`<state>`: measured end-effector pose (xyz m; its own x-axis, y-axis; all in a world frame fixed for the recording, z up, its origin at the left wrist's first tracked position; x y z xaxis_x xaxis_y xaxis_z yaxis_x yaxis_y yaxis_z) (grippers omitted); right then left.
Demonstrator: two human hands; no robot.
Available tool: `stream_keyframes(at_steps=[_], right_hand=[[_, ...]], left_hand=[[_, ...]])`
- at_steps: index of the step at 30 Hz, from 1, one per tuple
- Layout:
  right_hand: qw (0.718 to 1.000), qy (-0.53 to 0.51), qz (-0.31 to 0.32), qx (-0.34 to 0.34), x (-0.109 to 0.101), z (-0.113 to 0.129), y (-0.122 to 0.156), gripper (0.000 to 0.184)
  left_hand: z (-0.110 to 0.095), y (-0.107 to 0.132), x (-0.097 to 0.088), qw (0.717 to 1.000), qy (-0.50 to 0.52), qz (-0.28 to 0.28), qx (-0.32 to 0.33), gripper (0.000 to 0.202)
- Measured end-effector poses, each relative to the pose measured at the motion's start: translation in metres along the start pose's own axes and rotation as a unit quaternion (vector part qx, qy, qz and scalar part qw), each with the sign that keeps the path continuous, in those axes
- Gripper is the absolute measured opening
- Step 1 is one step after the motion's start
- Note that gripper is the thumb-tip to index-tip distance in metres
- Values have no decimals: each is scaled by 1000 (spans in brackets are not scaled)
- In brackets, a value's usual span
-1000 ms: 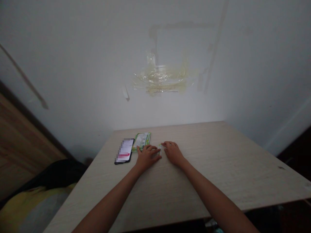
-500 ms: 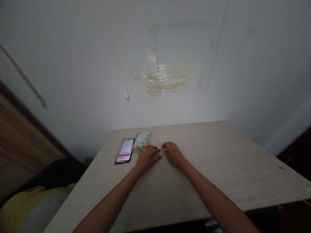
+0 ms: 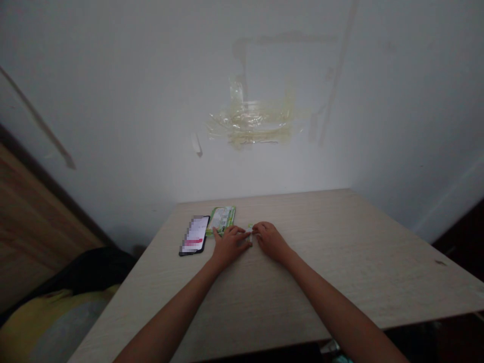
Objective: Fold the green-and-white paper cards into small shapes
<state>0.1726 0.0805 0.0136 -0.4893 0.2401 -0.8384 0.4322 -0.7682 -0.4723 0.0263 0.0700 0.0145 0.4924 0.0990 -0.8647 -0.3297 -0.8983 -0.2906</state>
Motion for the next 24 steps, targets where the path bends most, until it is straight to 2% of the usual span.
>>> stream_keyframes(at_steps=[24], right_hand=[[999, -29, 22, -30, -7, 11, 5, 25]], left_hand=[[0, 1, -1, 1000, 0, -4, -12, 31]])
Point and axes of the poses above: each hand's wrist, its own y-axis away from the middle knuckle, its own x-axis out of the palm, z = x × y, the point moved 7 cm from there along -y, towards the middle knuckle, and after that the axes turned 9 degrees about y, right-handed, at the moved point
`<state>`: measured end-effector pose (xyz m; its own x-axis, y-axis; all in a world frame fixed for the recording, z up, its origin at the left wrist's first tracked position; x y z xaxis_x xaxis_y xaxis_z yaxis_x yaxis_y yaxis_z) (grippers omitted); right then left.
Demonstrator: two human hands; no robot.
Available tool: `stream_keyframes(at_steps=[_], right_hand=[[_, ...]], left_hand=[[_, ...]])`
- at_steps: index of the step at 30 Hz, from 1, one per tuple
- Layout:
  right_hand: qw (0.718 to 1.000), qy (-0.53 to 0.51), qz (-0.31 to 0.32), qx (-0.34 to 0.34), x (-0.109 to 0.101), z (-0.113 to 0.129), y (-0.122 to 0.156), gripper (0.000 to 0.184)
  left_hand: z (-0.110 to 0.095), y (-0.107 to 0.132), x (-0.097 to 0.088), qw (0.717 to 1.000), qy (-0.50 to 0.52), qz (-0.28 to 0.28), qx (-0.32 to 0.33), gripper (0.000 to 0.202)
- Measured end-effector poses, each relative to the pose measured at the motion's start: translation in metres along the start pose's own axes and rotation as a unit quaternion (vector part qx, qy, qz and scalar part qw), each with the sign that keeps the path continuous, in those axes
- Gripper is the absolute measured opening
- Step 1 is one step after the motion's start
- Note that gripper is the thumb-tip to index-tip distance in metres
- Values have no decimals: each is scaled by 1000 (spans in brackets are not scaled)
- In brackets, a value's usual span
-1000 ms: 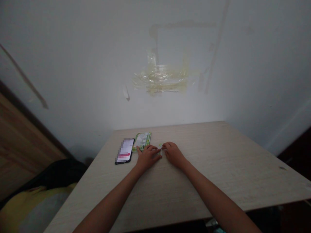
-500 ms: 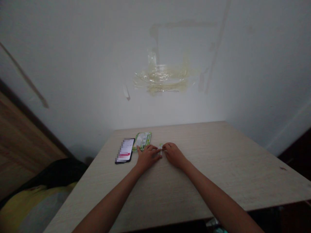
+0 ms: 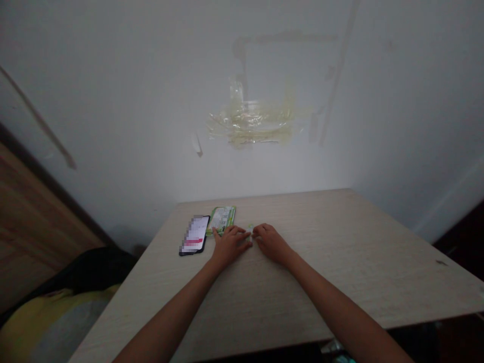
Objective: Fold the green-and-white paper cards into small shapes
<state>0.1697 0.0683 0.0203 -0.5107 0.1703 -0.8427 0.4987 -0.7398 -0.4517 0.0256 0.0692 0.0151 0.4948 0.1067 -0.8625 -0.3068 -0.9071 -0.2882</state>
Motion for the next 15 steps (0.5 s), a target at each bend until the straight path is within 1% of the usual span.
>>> stream_keyframes(at_steps=[5, 11, 15], right_hand=[[1000, -9, 6, 0, -1, 2, 0, 24], [1000, -3, 2, -7, -3, 6, 2, 20], [1000, -6, -2, -20, -2, 7, 3, 21]], left_hand=[[1, 0, 1, 1000, -7, 5, 0, 31], [1, 1, 0, 1000, -11, -4, 2, 32], [0, 0, -2, 1000, -26, -7, 10, 27]])
Point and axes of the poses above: each hand's wrist, its own y-axis away from the middle knuckle, its own x-axis out of the palm, z = x × y, the point moved 7 cm from there along -y, towards the middle knuckle, and after that the axes turned 9 degrees about y, right-handed, at the moved point
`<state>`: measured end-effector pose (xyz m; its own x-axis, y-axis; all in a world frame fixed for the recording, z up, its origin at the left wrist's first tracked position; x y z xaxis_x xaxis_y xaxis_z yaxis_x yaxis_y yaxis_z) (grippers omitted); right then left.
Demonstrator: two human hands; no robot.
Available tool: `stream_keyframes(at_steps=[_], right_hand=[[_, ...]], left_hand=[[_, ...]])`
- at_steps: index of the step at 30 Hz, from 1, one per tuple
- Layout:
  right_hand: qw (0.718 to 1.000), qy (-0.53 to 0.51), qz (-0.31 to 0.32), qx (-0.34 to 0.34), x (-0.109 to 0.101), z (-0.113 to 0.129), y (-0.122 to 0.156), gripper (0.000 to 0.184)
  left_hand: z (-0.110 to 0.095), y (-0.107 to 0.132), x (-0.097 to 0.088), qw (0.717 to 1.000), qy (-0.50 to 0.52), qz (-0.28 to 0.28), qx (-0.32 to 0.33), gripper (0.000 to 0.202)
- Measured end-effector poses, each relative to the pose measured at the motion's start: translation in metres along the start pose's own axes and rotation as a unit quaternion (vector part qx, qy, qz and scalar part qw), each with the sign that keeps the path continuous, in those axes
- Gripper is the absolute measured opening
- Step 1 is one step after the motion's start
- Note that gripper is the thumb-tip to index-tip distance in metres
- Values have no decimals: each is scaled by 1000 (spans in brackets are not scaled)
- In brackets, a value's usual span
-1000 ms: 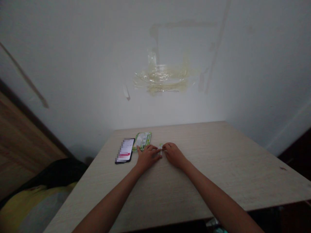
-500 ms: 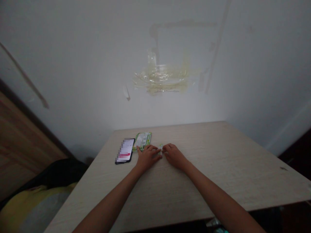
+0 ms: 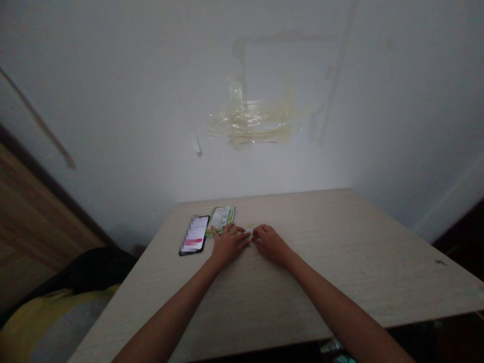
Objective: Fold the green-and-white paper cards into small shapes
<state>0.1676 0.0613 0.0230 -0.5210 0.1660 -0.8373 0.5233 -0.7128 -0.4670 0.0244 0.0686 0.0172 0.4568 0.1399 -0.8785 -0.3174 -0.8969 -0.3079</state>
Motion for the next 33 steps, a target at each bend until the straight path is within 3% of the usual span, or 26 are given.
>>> stream_keyframes(at_steps=[14, 29, 33], right_hand=[[999, -49, -2, 7, -4, 13, 4, 22], [997, -78, 9, -22, -4, 15, 6, 14], [996, -91, 5, -2, 1, 8, 6, 10]], left_hand=[[-3, 0, -3, 1000, -14, 0, -6, 24], [6, -1, 5, 1000, -11, -11, -19, 25], [7, -1, 5, 1000, -10, -13, -21, 26]])
Point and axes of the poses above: each hand's wrist, its own y-axis away from the middle knuckle, its own x-axis out of the palm, z = x × y, the point moved 7 cm from there along -y, towards the middle knuckle, and after that the axes turned 9 degrees about y, right-handed, at the moved point
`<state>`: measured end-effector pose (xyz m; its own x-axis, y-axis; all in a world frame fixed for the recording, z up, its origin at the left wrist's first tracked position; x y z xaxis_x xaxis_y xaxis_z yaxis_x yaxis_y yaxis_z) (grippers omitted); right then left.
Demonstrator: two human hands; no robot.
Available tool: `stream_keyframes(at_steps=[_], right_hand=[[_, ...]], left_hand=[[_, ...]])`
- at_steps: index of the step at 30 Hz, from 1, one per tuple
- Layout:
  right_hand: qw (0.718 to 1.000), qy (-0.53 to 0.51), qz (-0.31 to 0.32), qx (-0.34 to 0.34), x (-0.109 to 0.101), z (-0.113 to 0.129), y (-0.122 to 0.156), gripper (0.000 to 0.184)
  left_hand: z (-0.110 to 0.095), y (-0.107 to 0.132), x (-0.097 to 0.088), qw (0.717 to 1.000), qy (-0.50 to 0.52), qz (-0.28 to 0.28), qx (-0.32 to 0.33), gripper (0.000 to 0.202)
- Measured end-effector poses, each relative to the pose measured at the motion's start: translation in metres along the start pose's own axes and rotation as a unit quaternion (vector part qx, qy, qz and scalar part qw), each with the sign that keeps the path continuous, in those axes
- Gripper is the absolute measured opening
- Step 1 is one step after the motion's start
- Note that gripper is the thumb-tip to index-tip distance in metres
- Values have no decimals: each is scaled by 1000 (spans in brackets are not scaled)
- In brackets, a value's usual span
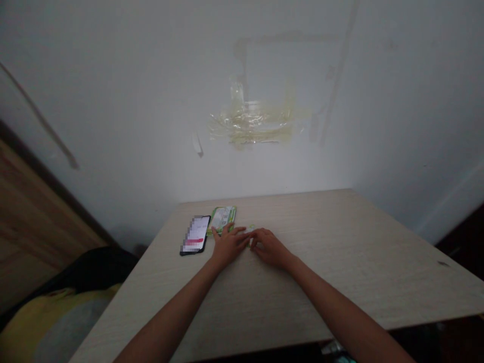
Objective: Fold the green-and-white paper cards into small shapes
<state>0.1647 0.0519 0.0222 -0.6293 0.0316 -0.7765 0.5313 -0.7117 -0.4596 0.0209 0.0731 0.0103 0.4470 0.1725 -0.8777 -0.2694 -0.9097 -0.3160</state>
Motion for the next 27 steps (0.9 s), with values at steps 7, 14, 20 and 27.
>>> stream_keyframes(at_steps=[7, 14, 20, 27], right_hand=[[987, -105, -44, 114, -2, -33, 2, 24], [994, -46, -21, 95, 5, -33, 1, 18], [993, 103, -30, 40, -6, -17, -4, 12], [985, 169, -34, 24, -1, -23, -10, 17]], left_hand=[[-2, 1, -2, 1000, 4, 14, -9, 27], [-1, 1, -3, 1000, 20, 17, -4, 23], [-1, 1, -5, 999, 32, 21, -10, 23], [1, -1, -3, 999, 29, 32, -25, 23]])
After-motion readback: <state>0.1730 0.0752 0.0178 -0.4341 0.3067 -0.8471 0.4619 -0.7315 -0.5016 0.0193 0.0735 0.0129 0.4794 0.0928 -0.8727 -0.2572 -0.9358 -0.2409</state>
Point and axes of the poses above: each hand's wrist, its own y-axis away from the middle knuckle, its own x-axis out of the palm, z = x × y, the point moved 7 cm from there along -y, towards the middle knuckle, and after that the axes turned 9 degrees about y, right-handed, at the moved point
